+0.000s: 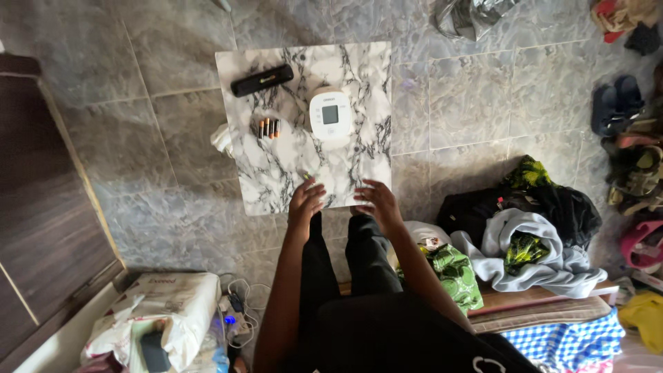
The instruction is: The person inserts multiple AA batteries into the battery compartment of a white digital scale. They open the compartment, place batteries one by one, close the cover, and briefly test the scale by pressing it.
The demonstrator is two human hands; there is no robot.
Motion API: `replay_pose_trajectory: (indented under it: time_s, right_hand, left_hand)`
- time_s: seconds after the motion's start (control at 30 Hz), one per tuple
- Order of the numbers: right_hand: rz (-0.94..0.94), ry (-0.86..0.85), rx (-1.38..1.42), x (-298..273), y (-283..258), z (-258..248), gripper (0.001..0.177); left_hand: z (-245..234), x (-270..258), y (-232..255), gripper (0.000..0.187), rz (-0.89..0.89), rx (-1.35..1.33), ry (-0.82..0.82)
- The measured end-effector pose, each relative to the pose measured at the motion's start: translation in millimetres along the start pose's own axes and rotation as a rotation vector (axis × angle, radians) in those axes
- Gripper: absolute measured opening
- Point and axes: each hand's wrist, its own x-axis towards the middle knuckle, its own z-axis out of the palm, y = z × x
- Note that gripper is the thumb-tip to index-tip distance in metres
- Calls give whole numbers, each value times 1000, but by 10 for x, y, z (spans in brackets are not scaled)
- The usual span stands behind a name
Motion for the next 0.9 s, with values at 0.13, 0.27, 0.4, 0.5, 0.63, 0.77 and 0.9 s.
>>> replay_pose_trajectory:
  time_s: [0.13, 0.27, 0.4, 0.5, 0.63, 0.77, 0.9]
  right_hand:
    - [-3, -8, -12, -41, 137, -101, 50]
    - [36, -5, 54, 352, 87, -13, 53]
    - [-17, 34, -138, 1058, -314, 327, 63]
    - [-78, 72, -206, 1440, -688, 577, 74]
    - [50, 83, -364, 1648, -993, 835, 73]
    - [-1, 51, -419, 1622, -992, 865, 54]
    - [-19, 62, -337, 1627, -858, 767, 52]
  left_hand:
    - [-159, -51, -163, 56, -44, -53, 84]
    - [-219, 394, -132, 60, -16, -15, 86]
    - [-64, 1083, -23, 68, 175, 126, 82]
    - [50, 1618, 118, 79, 190, 193, 80]
    - [162, 2102, 236, 94, 123, 143, 45]
    - [247, 2112, 194, 94, 119, 128, -25]
    - [348, 1889, 295, 95, 140, 107, -55]
